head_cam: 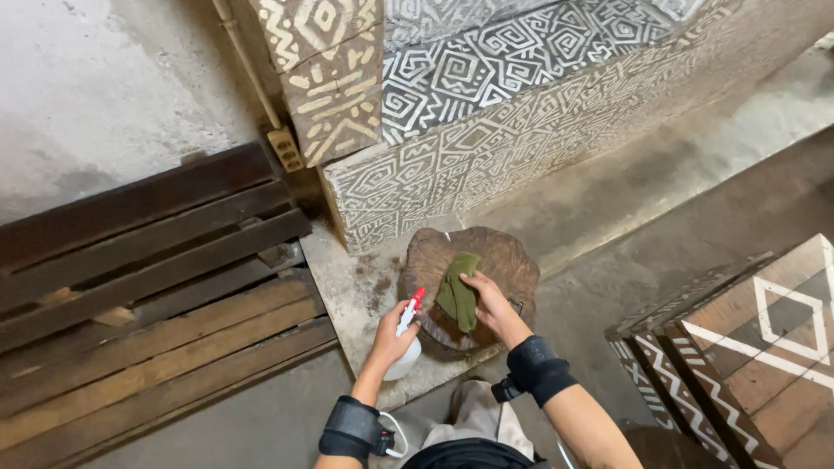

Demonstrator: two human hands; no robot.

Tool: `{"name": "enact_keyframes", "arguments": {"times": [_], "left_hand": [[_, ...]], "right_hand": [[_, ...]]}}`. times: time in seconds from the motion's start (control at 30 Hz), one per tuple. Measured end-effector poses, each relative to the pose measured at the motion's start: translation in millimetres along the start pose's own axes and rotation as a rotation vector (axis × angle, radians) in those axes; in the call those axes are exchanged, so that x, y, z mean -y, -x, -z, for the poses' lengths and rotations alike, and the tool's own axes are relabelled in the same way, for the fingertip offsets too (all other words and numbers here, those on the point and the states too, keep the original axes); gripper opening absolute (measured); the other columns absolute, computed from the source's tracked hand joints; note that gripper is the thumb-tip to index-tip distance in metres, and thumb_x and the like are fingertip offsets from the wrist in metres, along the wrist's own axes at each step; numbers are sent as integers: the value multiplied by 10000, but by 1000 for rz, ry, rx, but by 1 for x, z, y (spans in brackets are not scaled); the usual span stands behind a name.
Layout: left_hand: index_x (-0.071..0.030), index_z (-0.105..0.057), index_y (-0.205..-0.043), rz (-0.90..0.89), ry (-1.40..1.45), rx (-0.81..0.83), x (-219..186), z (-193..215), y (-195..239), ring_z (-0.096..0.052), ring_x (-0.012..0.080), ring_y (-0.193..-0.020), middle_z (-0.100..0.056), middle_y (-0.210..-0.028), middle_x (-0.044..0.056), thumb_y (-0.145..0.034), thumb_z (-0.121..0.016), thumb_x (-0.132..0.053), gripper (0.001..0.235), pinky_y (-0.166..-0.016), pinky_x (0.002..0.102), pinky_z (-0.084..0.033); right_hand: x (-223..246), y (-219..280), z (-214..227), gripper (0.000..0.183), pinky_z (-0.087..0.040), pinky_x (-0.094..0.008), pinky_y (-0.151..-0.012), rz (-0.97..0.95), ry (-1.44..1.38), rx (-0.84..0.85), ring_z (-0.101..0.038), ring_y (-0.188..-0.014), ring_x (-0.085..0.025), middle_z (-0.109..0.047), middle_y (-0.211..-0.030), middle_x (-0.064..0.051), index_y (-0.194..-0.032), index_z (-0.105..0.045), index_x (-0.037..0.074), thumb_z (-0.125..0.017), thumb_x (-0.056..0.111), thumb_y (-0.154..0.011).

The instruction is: The person sprays a cleaning solution onto various wooden surfaces and wipes them with a cloth. They clean a large table with a geometric pattern, a wooden bench, and a small round stool, moving between items in the room.

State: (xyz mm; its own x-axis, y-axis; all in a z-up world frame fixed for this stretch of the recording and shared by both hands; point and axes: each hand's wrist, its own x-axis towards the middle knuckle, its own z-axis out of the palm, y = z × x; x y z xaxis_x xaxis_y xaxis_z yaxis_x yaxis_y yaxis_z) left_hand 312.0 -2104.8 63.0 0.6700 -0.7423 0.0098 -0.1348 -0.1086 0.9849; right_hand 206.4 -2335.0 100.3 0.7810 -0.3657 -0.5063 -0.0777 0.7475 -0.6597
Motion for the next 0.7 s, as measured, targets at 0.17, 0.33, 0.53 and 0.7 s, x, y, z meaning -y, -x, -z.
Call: {"name": "enact_keyframes", "arguments": {"times": [0.17,0.33,0.53,0.7], "left_hand": [[-42,-653,-1198,45,-29,-172,-2,-23,13,-738,240,-993,-772,-1042,115,-820,-673,-66,380,-893,361,-550],[-67,-653,-1226,192,-200,-366,-12,-96,15,-715,311,-942,-735,-1040,157,-824,-705,-117,408,-830,394,-549],[-35,-668,-1173,108,-271,-549,34,-209,14,-707,340,-973,-736,-1021,194,-818,-739,-103,368,-833,403,-550],[-38,-666,-1162,160,-114,-624,7,-258,7,-751,270,-914,-762,-969,159,-805,-661,-65,358,-821,380,-563]], "right_hand": [[6,-45,9,334,-581,-390,-921,-87,114,186,-699,-1033,-233,-700,-1167,-115,-1300,-573,6,-593,121,-988],[-2,-100,66,343,-581,-377,-887,-194,388,430,-706,-992,-220,-711,-1154,-122,-1302,-598,-17,-593,92,-977],[18,-116,148,402,-584,-358,-887,-431,572,531,-708,-1011,-210,-718,-1198,-120,-1353,-611,0,-607,74,-958],[54,-140,196,447,-582,-384,-889,-337,559,393,-708,-1032,-245,-710,-1211,-127,-1388,-564,-9,-613,97,-957]]}}
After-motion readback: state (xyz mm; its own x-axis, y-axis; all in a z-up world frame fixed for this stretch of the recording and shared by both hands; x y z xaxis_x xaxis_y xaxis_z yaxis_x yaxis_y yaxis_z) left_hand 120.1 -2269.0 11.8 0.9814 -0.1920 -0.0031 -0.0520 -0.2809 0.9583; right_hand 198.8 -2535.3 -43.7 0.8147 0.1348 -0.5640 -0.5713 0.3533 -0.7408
